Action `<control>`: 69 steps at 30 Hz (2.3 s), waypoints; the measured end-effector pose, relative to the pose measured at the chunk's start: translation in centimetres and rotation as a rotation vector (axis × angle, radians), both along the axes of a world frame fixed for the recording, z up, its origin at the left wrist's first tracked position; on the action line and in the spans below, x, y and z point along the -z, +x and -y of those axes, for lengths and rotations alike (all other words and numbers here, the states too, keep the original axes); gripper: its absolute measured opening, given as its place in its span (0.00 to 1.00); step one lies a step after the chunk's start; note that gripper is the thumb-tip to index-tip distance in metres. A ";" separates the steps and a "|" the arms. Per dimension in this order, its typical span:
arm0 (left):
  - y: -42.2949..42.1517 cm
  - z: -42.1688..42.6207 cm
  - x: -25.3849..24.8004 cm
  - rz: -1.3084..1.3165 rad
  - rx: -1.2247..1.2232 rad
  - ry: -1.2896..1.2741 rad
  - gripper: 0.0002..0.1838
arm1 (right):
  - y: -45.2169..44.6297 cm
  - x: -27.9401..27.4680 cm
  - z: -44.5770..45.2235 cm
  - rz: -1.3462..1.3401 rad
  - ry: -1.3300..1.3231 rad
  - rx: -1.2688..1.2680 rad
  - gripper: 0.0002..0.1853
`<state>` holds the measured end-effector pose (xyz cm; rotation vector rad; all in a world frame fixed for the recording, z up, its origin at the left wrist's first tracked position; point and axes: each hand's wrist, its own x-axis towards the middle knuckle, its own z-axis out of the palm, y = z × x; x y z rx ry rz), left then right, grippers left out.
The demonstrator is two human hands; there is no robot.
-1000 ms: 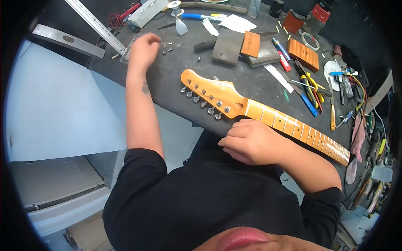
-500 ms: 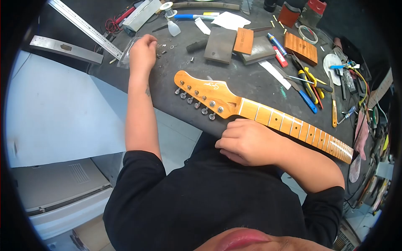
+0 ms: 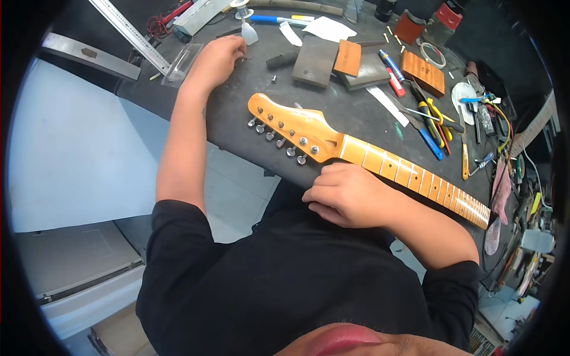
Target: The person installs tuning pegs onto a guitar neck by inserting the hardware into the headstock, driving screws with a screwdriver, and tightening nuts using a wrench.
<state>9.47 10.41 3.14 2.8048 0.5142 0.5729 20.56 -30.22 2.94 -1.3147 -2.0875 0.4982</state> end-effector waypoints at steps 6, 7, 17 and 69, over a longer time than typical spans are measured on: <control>0.6 -0.7 -0.8 -0.115 0.095 0.119 0.08 | -0.1 0.2 0.2 -0.016 -0.004 0.014 0.08; 0.7 -0.7 -0.8 -0.129 0.114 0.144 0.08 | 0.0 0.2 0.2 -0.014 -0.008 0.012 0.08; 1.9 -0.4 -1.6 -0.211 0.165 0.246 0.04 | 0.2 0.5 0.3 -0.040 -0.005 0.001 0.10; -1.9 23.8 -0.5 0.496 0.576 -1.619 0.06 | 1.7 -1.6 0.4 -0.876 0.122 0.521 0.07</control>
